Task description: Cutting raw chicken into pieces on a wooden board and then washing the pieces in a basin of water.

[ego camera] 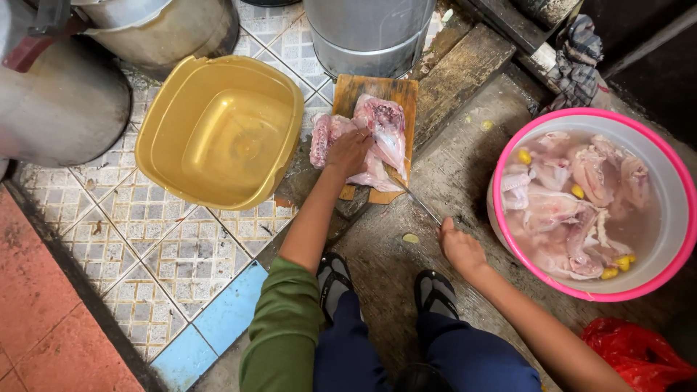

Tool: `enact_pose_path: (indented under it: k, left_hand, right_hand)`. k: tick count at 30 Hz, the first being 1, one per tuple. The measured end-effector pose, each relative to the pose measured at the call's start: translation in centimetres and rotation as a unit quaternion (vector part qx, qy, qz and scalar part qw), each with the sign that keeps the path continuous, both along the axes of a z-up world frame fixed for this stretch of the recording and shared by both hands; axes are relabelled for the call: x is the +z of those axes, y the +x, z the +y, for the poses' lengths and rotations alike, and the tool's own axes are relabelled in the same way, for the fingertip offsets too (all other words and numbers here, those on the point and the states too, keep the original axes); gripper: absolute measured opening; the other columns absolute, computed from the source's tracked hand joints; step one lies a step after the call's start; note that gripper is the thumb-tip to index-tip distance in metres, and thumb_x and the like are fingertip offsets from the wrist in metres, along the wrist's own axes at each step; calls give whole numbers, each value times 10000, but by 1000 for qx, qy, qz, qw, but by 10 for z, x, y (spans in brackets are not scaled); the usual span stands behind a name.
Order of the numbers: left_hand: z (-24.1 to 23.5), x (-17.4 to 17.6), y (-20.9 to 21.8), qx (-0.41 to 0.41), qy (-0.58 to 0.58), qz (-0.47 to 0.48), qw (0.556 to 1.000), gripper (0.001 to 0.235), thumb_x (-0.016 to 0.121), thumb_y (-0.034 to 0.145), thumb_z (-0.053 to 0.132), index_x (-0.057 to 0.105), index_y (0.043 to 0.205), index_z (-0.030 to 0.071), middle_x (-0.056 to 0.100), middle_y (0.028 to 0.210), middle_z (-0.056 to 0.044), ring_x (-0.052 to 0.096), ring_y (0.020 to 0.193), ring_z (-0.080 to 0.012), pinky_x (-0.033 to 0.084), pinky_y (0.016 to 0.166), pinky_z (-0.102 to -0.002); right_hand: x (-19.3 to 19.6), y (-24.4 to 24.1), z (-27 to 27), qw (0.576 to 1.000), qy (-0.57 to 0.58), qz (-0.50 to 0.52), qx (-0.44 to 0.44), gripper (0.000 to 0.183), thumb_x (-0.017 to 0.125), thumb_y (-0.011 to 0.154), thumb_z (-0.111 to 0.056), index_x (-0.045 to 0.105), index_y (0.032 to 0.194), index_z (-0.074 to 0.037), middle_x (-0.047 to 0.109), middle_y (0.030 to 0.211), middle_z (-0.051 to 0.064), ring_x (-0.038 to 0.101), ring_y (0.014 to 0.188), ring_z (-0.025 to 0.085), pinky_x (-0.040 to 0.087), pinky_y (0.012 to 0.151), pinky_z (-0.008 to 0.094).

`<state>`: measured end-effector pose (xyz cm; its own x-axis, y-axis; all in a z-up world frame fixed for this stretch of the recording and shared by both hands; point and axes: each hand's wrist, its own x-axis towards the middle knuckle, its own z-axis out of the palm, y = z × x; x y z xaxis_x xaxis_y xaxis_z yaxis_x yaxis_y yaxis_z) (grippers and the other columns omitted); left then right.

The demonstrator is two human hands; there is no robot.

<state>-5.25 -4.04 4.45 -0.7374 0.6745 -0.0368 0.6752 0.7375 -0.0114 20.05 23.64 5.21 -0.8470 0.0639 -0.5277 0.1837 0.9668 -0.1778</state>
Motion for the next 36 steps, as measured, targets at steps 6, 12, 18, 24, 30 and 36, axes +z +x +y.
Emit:
enact_pose_path:
  k: [6,12,18,24,30,36]
  left_hand:
    - [-1,11,4,-10,9,-2,1000,661,859,703,377,597,1256,127,564,1355,-106,580,1184,-295,478,986,-426]
    - [-1,1,-2,-21,25,-21,999,672,867,696,365,589,1259,124,553,1343,-98,562,1196,-304,469,980,-427]
    - [0,-7,-4,-19,28,-47,998,703,851,701,378,590,1307,134,527,1406,-91,539,1252,-292,454,995,-419]
    - [0,-5,-4,-18,38,-52,998,705,850,691,369,589,1305,142,517,1417,-93,532,1251,-299,456,981,-425]
    - [0,-5,0,-17,21,-52,998,709,861,690,382,592,1301,142,518,1387,-76,523,1243,-283,442,988,-409]
    - [5,-7,-1,-26,35,-44,998,735,884,666,386,600,1299,143,525,1373,-64,532,1249,-278,465,994,-414]
  right_hand:
    - [12,9,19,999,3,32,1,476,266,1057,-530,477,1104,-106,749,887,278,739,926,502,577,804,573]
    - [24,-35,-7,998,-29,54,17,451,264,1062,-522,473,1084,-123,735,865,294,733,908,514,562,793,597]
    - [54,-58,-37,998,-46,44,22,411,229,1080,-448,454,1093,-105,728,891,310,729,924,517,557,825,594]
    - [47,-72,-55,997,-48,51,32,383,249,1082,-444,433,1089,-107,723,857,287,731,898,512,561,806,600]
    - [24,-81,-53,997,-45,51,33,339,313,1086,-398,445,1105,-86,735,913,281,733,937,492,573,835,581]
    - [21,-59,-20,999,-3,23,41,349,315,1073,-398,449,1148,-85,746,933,265,733,948,494,574,836,602]
